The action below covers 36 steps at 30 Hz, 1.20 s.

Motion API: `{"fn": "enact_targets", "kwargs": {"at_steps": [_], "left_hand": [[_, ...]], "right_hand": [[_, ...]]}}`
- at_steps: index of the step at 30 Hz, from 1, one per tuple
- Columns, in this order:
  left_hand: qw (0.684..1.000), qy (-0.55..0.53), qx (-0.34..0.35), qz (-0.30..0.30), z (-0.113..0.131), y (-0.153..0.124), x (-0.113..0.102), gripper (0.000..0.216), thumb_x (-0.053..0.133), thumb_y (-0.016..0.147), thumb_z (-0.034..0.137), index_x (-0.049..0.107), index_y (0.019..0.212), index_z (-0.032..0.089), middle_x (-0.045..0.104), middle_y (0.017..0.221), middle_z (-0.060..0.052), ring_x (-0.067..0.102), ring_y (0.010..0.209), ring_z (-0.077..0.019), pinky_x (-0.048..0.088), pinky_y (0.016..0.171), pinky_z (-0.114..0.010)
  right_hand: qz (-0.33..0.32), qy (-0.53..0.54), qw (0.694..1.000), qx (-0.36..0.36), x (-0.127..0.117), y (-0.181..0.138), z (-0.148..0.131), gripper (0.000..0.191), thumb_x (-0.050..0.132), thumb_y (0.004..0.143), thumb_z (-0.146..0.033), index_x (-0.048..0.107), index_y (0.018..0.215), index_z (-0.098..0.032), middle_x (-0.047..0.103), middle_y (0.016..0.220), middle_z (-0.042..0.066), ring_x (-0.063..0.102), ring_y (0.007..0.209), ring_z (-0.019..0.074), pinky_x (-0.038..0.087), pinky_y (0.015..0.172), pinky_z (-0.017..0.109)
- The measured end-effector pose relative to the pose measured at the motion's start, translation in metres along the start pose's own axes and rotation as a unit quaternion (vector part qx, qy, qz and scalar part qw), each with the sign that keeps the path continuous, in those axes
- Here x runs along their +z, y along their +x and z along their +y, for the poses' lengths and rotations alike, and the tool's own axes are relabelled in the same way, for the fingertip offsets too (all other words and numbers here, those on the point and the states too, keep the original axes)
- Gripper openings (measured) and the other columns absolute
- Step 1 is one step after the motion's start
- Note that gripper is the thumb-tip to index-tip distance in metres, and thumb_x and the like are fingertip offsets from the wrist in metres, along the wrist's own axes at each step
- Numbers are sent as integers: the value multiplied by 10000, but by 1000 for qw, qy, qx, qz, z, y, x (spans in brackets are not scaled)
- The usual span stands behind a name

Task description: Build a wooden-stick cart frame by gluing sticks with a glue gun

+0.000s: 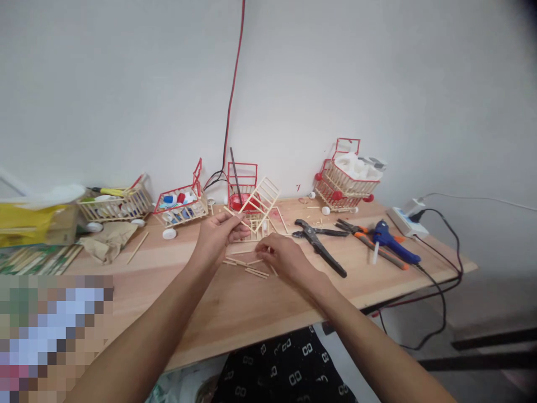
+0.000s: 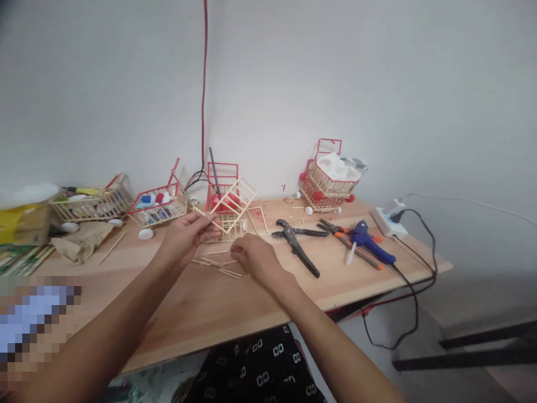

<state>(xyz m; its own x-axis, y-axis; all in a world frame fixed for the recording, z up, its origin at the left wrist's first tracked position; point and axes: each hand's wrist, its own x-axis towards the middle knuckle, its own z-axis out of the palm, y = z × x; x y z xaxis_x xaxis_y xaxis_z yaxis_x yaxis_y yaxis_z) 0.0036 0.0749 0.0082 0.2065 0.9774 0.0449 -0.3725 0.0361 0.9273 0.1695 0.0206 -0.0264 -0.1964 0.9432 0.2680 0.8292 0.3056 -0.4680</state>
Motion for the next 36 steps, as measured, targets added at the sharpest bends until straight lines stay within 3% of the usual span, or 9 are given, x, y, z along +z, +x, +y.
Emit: {"fn": "enact_targets", "kwargs": {"at_steps": [4,7,11,13,16,18,20,25,36], "left_hand": [[1000,-9,15,3,3,1,-2,220,780,639,248,657,696,75,680,699,-48,624,574,-92,562,596,-207],[1000,-16,11,4,4,1,-2,210,776,647,240,658,696,74,677,687,-45,623,565,-90,565,589,-205],[999,-35,9,8,4,1,-1,184,768,659,223,668,712,77,686,693,-47,638,581,-99,574,606,-214],[999,-49,9,5,3,1,-1,173,764,665,213,675,730,80,701,734,-58,647,604,-102,577,615,-217],[998,-60,-2,-1,1,0,1,167,762,671,201,680,757,84,714,775,-66,653,626,-104,580,626,-223],[998,-61,-11,-3,-2,-1,3,176,766,675,206,683,774,86,718,784,-69,656,627,-103,581,633,-227],[998,-63,-17,-5,-5,-2,5,189,775,672,216,682,777,89,722,787,-71,660,629,-106,583,645,-234],[997,-78,-20,-4,-11,-3,7,230,800,645,230,683,791,97,721,795,-57,666,645,-103,578,653,-220],[999,-19,-26,7,-8,-3,5,318,817,589,309,705,811,112,690,785,-38,602,586,-87,504,502,-196]], "right_hand": [[-79,-156,984,-41,5,6,-14,103,584,819,-130,670,837,-183,664,894,67,584,882,188,385,697,254],[-93,-166,981,-40,7,8,-12,113,542,835,-120,648,834,-159,661,878,90,579,849,192,384,698,268],[-7,81,996,33,3,3,7,106,485,865,-184,584,831,-174,627,753,21,549,704,143,374,657,253],[53,272,957,80,-3,2,17,137,506,861,-299,556,820,-179,581,699,-11,500,615,116,354,592,237],[72,486,861,135,-10,7,22,310,624,758,-480,562,788,-178,509,654,-36,397,535,85,264,486,216],[60,551,819,145,-12,13,18,382,706,667,-522,583,763,-174,493,636,-42,373,529,77,224,465,214],[64,573,804,149,-9,20,13,416,750,611,-532,600,738,-166,505,622,-40,374,526,70,218,464,213],[65,597,787,142,4,30,7,450,758,609,-539,655,808,-148,527,622,-41,366,498,55,222,463,209],[72,558,814,143,5,24,14,427,734,628,-557,591,696,-159,526,597,-45,345,477,54,194,452,211]]}}
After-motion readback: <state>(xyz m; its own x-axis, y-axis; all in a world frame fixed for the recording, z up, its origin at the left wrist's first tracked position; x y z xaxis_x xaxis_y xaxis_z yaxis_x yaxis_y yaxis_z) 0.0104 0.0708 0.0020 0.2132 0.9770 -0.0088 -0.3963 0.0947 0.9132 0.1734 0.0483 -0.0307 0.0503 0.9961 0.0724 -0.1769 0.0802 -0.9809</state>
